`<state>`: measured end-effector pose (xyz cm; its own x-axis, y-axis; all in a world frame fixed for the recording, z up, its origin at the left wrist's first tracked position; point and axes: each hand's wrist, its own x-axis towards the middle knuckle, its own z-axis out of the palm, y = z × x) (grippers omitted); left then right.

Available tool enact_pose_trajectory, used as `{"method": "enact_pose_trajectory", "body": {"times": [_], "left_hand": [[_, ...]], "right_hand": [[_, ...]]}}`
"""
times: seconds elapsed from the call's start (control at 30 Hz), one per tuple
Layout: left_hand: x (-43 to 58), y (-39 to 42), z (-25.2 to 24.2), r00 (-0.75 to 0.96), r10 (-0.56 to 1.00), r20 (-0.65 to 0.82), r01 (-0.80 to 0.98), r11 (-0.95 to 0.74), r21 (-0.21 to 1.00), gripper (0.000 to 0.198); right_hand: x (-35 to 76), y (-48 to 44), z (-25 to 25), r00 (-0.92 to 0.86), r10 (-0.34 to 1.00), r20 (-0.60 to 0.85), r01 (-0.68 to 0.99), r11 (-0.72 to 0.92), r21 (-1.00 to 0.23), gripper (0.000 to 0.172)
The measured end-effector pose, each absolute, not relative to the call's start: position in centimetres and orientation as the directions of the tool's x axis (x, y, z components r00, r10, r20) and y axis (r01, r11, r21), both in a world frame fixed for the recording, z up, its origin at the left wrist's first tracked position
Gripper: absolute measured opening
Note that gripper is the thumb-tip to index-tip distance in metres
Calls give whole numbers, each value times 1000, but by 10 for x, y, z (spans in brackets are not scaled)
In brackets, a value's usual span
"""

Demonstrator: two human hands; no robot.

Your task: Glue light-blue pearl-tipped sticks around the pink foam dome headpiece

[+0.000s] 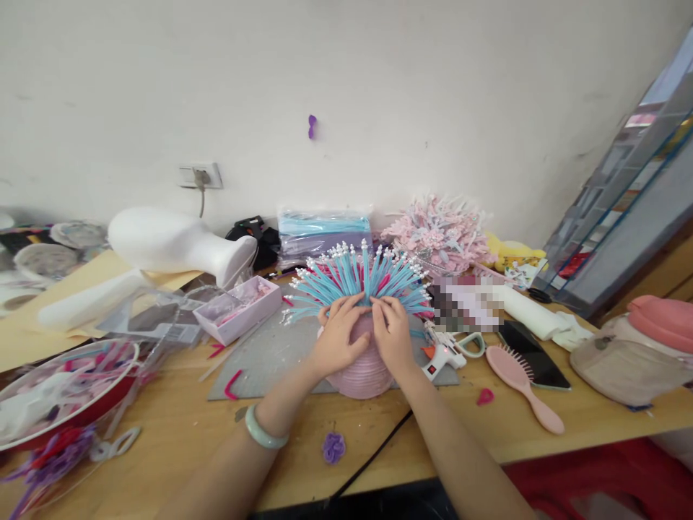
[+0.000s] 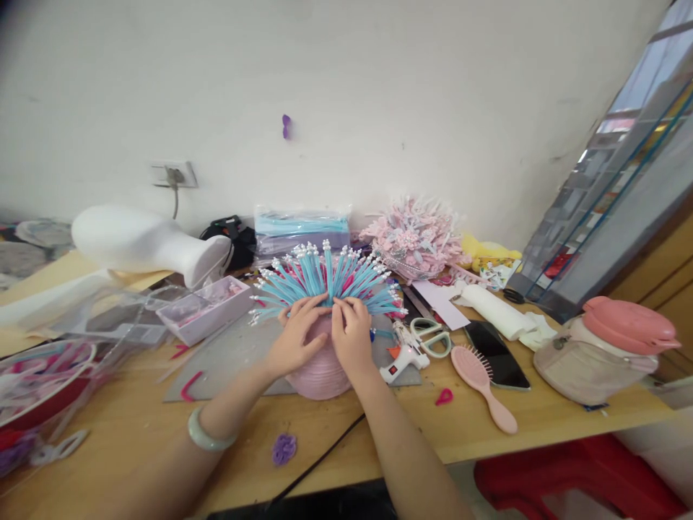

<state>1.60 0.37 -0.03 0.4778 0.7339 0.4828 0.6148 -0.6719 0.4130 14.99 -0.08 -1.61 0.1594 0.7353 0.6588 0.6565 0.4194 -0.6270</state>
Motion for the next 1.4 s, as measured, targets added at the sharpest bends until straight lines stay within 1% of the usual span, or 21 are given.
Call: {"method": "enact_pose_trajectory", "body": {"times": [0.13,0.27,0.53,0.6,0.73,1.03,1.13,1.27,1.4], "left_hand": [[16,4,-1,482,719,502,630,-682,372,45],[17,4,-3,466,724,508,655,-669,352,46],[21,0,-4,382,757,530,721,-603,342,37],[22,-1,-4,377,754,538,732,-599,325,36],[23,-3,-4,388,748,538,743,-599,298,36],[22,-3,-4,401,747,530,742,-604,291,41],[22,-4,-4,411,746,525,762,-597,252,42],[22,-6,-4,427,717,551,784,-597,169,44],[22,-4,-3,468,700,540,770,-622,139,46]], "right_hand": [[151,-1,-15,126,744,656,665,427,-612,34],[153,-1,-15,79,748,659,698,431,-572,34],[156,0,-14,-6,749,662,754,439,-489,35],[156,0,-14,-7,752,659,748,441,-496,34],[156,-1,-15,36,751,659,708,446,-547,33],[156,-2,-13,72,757,649,677,441,-589,31],[156,-2,-13,74,751,656,674,447,-588,31],[156,-3,-14,78,745,662,677,448,-584,31],[156,-4,-13,65,741,669,677,459,-575,31]]}}
